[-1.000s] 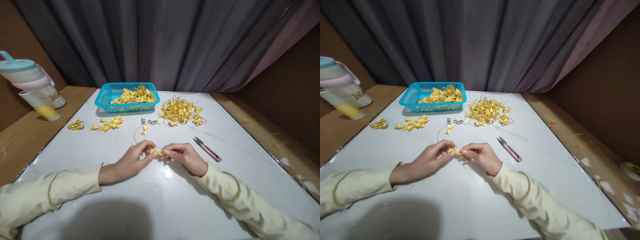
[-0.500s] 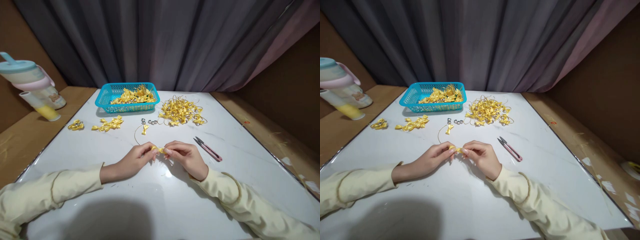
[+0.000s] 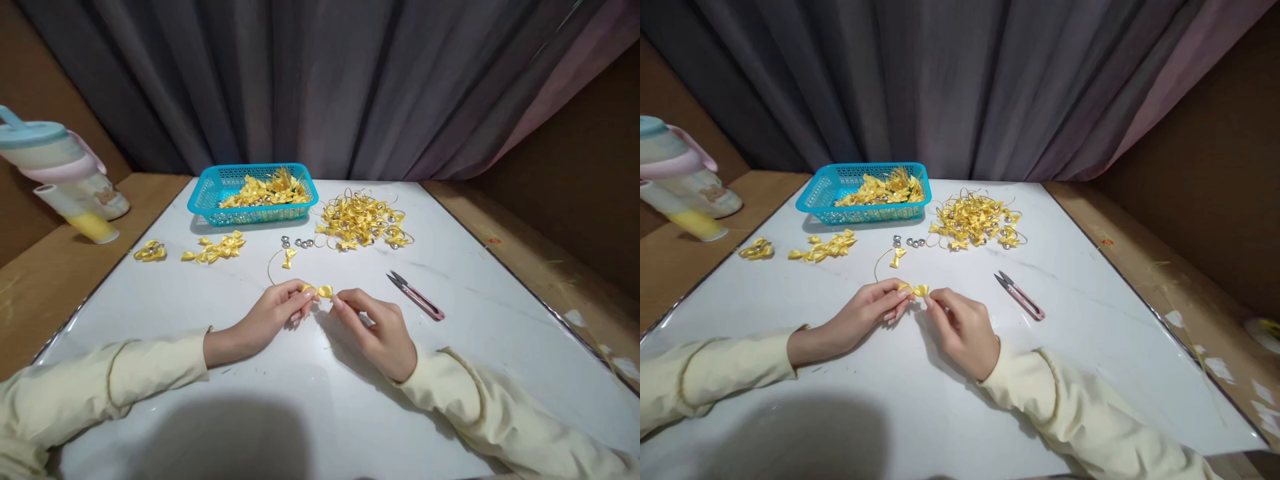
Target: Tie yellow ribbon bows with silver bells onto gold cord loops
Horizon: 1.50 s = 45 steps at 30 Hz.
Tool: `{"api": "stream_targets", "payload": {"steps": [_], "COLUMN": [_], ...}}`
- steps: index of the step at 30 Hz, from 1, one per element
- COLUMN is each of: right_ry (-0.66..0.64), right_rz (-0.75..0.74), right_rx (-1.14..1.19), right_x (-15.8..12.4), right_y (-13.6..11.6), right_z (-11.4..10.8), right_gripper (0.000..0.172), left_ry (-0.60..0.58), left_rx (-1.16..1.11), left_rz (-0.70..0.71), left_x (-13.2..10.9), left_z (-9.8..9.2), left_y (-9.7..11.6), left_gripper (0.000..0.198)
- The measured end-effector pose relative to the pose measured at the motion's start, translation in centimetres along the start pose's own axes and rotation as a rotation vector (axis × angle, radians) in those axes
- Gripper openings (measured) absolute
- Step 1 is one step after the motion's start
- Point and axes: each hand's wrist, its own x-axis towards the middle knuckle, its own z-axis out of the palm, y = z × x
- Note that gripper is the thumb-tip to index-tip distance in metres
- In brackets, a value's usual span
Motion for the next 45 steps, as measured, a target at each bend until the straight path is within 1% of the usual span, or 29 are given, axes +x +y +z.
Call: {"api": "stream_targets", "payload": {"steps": [2, 5, 8, 11, 16, 21, 23, 28, 35, 41, 43, 45], "right_ry": [0.015, -0.019, -0.066, -0.101, -0.096, -0.042, -0.056, -0.14, -0.114, -0.144, -0.125, -0.068], "right_rz": [0.118, 0.271, 0.343, 0.386, 0.382, 0.387, 0.382, 0.388, 0.373, 0.35, 0.331, 0.285], "right_rx": [0.152, 0.376, 0.512, 0.595, 0.639, 0.646, 0.642, 0.617, 0.604, 0.576, 0.547, 0.473], "right_x": [0.4, 1.1, 1.5, 1.7, 1.6, 1.5, 1.5, 1.5, 1.4, 1.3, 1.2, 1.1], "right_y": [0.0, 0.0, 0.0, 0.0, 0.1, 0.2, 0.2, 0.3, 0.5, 0.6, 0.5, 0.5], "right_z": [-0.1, -0.3, -0.3, -0.2, -0.2, -0.3, -0.3, -0.3, -0.2, -0.1, 0.0, 0.0], "right_gripper": [0.021, 0.024, 0.026, 0.025, 0.023, 0.02, 0.02, 0.025, 0.024, 0.027, 0.027, 0.026], "left_ry": [-0.011, -0.021, -0.029, -0.051, -0.058, -0.066, -0.084, -0.102, -0.115, -0.125, -0.12, -0.11], "left_rx": [-0.031, -0.066, -0.089, -0.121, -0.081, -0.041, -0.031, -0.027, -0.022, 0.0, 0.014, 0.028], "left_rz": [-0.01, -0.02, -0.029, -0.055, -0.093, -0.074, -0.06, -0.061, -0.066, -0.048, -0.045, -0.048], "left_x": [0.0, 0.0, 0.1, 0.3, 0.5, 0.2, 0.1, 0.2, 0.2, 0.1, 0.1, 0.0], "left_z": [0.0, -0.1, -0.1, -0.1, 0.1, 0.1, 0.1, 0.2, 0.2, 0.2, 0.3, 0.3], "left_y": [-0.1, -0.2, -0.1, -0.1, 0.0, 0.1, 0.1, 0.3, 0.2, 0.2, 0.2, 0.2], "left_gripper": [0.028, 0.026, 0.026, 0.025, 0.03, 0.029, 0.028, 0.028, 0.029, 0.029, 0.03, 0.03]}}
